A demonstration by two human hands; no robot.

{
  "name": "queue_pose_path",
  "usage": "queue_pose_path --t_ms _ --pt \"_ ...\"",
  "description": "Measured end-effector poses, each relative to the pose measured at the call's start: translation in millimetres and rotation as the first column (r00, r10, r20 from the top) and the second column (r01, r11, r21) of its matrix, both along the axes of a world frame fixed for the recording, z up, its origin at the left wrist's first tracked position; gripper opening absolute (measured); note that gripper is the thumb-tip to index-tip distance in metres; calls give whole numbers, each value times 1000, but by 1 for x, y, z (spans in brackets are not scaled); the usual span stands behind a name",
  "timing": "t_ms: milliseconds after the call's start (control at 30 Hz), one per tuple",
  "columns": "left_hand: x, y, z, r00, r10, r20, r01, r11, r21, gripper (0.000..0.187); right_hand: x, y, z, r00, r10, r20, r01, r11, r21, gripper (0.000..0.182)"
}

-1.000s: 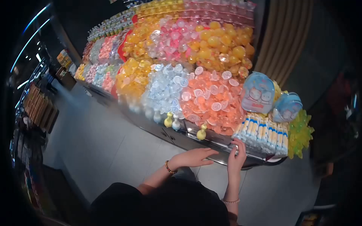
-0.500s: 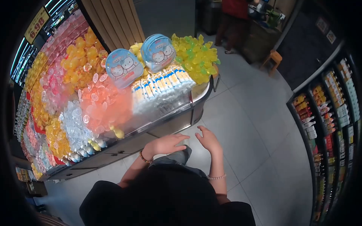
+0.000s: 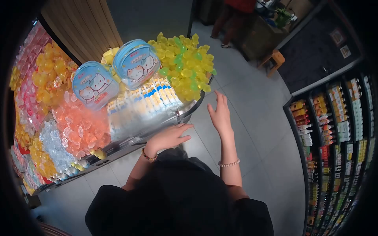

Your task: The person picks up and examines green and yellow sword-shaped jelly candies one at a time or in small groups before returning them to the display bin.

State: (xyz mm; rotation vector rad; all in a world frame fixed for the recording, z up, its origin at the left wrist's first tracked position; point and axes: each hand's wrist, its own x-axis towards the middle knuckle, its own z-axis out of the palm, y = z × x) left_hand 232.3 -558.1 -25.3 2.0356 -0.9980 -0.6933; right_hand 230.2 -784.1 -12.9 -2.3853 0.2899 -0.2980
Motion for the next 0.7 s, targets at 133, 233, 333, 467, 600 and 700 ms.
queue_pose_path --t_ms 133,233,333,467,600,700 --pt "16 -3 -3 998 65 -19 -64 998 7 51 36 -13 -24 996 67 -56 -69 997 -37 53" --pt "22 -5 -3 987 163 -12 -164 982 -93 49 59 -22 -39 983 132 -124 -138 990 -37 49" --pt "28 -20 -14 953 304 6 -302 948 -99 48 79 -32 -48 967 220 -129 -214 975 59 43" --pt "43 -60 -15 901 433 5 -431 898 -92 46 99 -49 -47 910 401 -108 -398 916 47 37" --pt "49 -117 -3 799 597 -66 -597 776 -205 42 109 -74 -45 852 523 -25 -521 852 50 32" --pt "54 -151 12 647 743 -168 -762 624 -173 39 111 -84 -34 849 529 6 -525 841 127 32"
